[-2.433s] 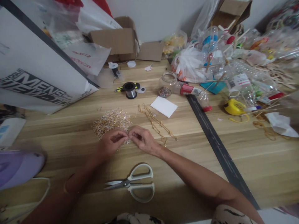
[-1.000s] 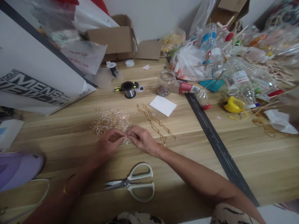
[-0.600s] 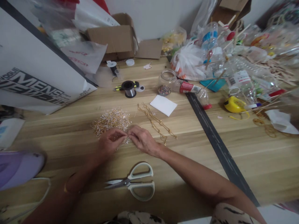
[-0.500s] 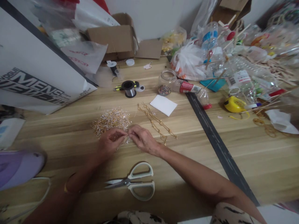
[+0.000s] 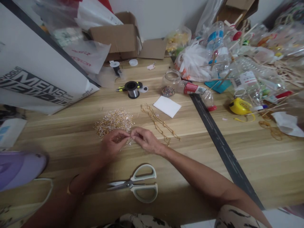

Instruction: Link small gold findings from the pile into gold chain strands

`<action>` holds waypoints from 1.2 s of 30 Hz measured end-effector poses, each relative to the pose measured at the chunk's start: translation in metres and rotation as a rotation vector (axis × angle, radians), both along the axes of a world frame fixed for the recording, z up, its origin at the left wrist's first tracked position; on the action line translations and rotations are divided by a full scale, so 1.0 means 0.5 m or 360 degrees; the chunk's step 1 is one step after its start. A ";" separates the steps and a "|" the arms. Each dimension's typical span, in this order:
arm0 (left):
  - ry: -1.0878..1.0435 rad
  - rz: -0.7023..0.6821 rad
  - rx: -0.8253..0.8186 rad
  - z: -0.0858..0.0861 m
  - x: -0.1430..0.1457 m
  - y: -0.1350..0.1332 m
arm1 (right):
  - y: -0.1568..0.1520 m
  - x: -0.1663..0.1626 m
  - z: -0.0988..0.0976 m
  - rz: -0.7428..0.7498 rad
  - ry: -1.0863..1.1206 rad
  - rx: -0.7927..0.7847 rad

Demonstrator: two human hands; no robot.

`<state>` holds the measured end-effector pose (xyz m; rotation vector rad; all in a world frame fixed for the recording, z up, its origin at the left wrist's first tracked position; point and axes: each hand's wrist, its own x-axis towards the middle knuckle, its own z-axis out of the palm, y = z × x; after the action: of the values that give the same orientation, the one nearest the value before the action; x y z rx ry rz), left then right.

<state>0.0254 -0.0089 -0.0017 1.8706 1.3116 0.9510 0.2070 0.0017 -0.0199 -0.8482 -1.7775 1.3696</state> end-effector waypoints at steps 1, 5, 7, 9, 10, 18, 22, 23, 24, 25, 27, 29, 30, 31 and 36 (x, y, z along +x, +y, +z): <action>0.0008 -0.0009 0.0043 0.000 0.000 -0.001 | 0.000 0.000 0.001 0.0003 0.0022 -0.0019; 0.0069 -0.0062 0.0316 -0.007 0.002 -0.003 | 0.001 -0.001 0.005 0.0000 0.0073 -0.0079; 0.0101 -0.0095 0.0488 -0.013 0.002 -0.002 | 0.001 -0.002 0.007 -0.0005 0.0089 -0.0102; 0.0113 -0.0116 0.0602 -0.019 0.001 -0.001 | 0.001 -0.002 0.009 -0.0010 0.0107 -0.0121; 0.0116 -0.0126 0.0631 -0.021 0.001 -0.001 | 0.001 -0.002 0.010 -0.0013 0.0118 -0.0130; 0.0140 -0.0152 0.0626 -0.019 0.000 0.000 | 0.002 -0.001 0.007 -0.0016 0.0134 -0.0159; 0.0173 -0.0163 0.0601 -0.016 0.001 0.000 | 0.001 -0.001 0.008 -0.0023 0.0131 -0.0155; 0.0180 -0.0162 0.0595 -0.016 0.001 0.001 | 0.001 -0.001 0.009 -0.0028 0.0123 -0.0149; 0.0185 -0.0161 0.0591 -0.016 0.001 0.001 | 0.001 -0.001 0.009 -0.0034 0.0115 -0.0145; 0.0188 -0.0163 0.0587 -0.016 0.001 0.001 | 0.001 -0.001 0.008 -0.0041 0.0109 -0.0141; 0.0182 -0.0167 0.0576 -0.016 0.000 0.000 | 0.001 -0.001 0.007 -0.0044 0.0104 -0.0137; 0.0176 -0.0173 0.0549 -0.016 0.000 0.000 | 0.002 -0.001 0.005 -0.0038 0.0109 -0.0138; 0.0174 -0.0173 0.0532 -0.016 0.000 0.000 | 0.002 -0.001 0.004 -0.0036 0.0110 -0.0140; 0.0170 -0.0169 0.0515 -0.016 0.000 -0.001 | 0.002 -0.002 0.004 -0.0036 0.0107 -0.0143; 0.0135 -0.0155 0.0402 -0.009 0.000 -0.002 | 0.001 -0.003 0.007 -0.0058 0.0103 -0.0152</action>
<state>0.0257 -0.0099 -0.0061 2.1672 1.1805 1.0357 0.2055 0.0022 -0.0164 -0.8730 -1.6510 1.4512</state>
